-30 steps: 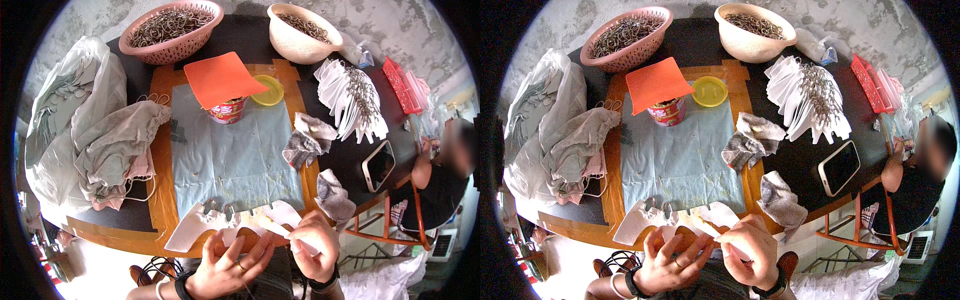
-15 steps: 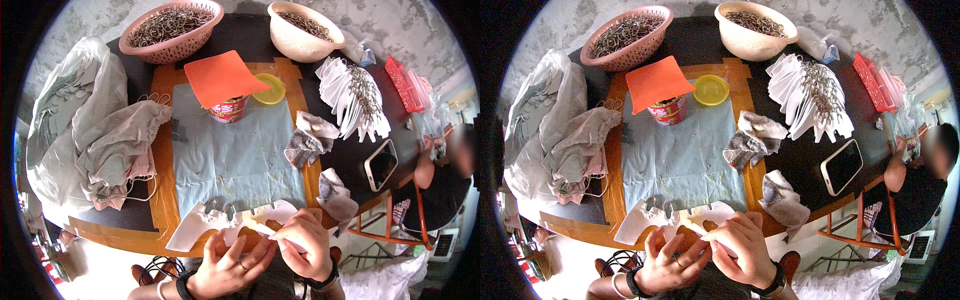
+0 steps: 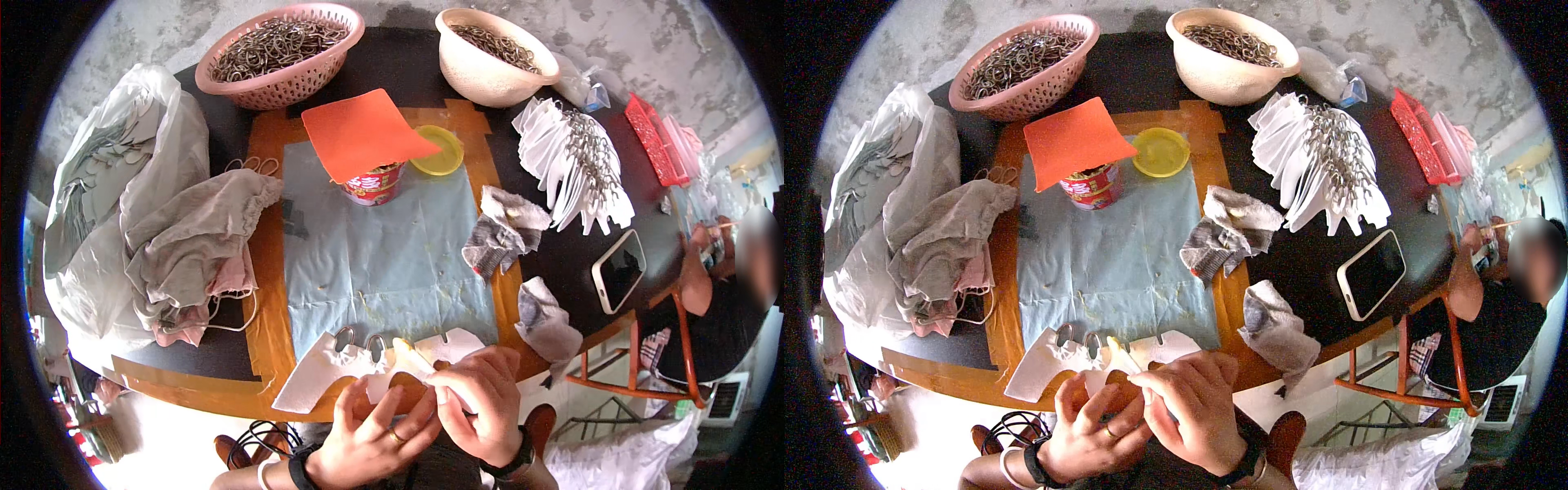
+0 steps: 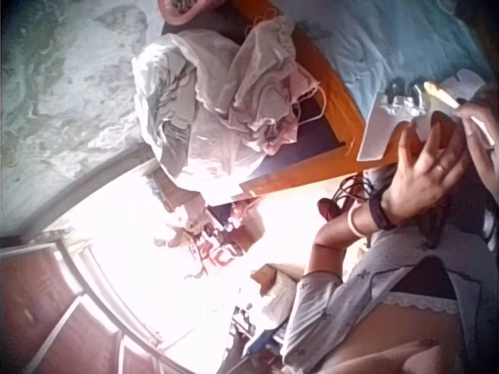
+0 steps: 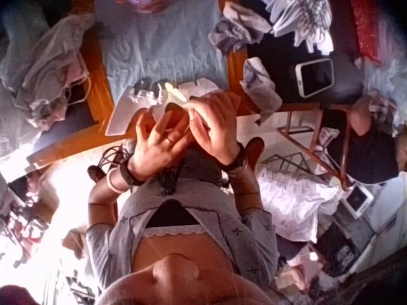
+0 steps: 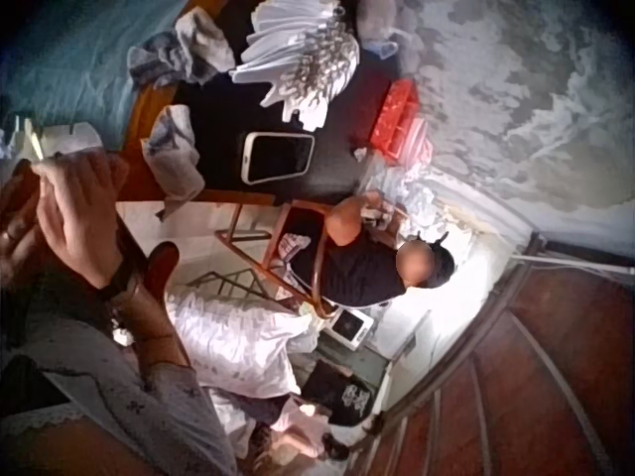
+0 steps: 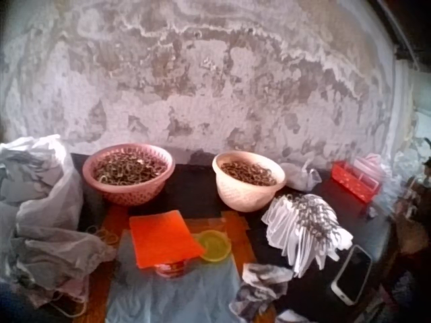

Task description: Apply adhesive to shoe components and attach metal rings.

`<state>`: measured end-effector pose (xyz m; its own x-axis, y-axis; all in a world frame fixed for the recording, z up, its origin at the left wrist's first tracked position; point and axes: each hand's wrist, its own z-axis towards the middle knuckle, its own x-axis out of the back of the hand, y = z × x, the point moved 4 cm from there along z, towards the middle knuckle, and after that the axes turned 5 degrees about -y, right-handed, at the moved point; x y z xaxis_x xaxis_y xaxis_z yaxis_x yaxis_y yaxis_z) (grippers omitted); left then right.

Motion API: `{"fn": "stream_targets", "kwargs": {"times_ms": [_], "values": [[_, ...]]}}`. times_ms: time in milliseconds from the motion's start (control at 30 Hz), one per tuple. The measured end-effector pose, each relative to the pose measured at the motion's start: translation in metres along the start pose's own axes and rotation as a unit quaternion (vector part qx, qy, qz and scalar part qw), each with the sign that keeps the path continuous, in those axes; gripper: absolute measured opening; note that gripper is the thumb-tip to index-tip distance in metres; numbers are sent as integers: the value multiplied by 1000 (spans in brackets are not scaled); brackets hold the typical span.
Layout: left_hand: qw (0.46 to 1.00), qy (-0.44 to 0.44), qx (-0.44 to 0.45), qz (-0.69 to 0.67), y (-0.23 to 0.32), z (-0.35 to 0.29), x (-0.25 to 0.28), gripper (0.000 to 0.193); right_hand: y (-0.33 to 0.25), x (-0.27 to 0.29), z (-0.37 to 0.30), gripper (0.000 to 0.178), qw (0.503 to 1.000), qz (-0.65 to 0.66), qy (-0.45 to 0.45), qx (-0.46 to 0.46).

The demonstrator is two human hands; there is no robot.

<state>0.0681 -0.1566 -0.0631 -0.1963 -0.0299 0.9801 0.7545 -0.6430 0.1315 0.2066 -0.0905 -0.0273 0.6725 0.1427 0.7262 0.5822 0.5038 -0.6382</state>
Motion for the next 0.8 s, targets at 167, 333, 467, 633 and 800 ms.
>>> {"fn": "stream_targets", "kwargs": {"times_ms": [167,333,467,633,800], "values": [[999,-13,10,41,0,9,7,49,11,23,-12,8,971,93,204,-80],[999,-17,12,31,-1,10,8,50,17,27,-10,10,992,71,103,-8],[999,-17,14,25,0,10,7,51,14,22,0,16,997,63,26,-19],[1000,-3,7,5,-1,8,6,52,19,14,6,19,997,31,60,-40],[1000,-4,8,14,-1,8,8,51,16,28,-3,21,995,78,63,-11]]}}
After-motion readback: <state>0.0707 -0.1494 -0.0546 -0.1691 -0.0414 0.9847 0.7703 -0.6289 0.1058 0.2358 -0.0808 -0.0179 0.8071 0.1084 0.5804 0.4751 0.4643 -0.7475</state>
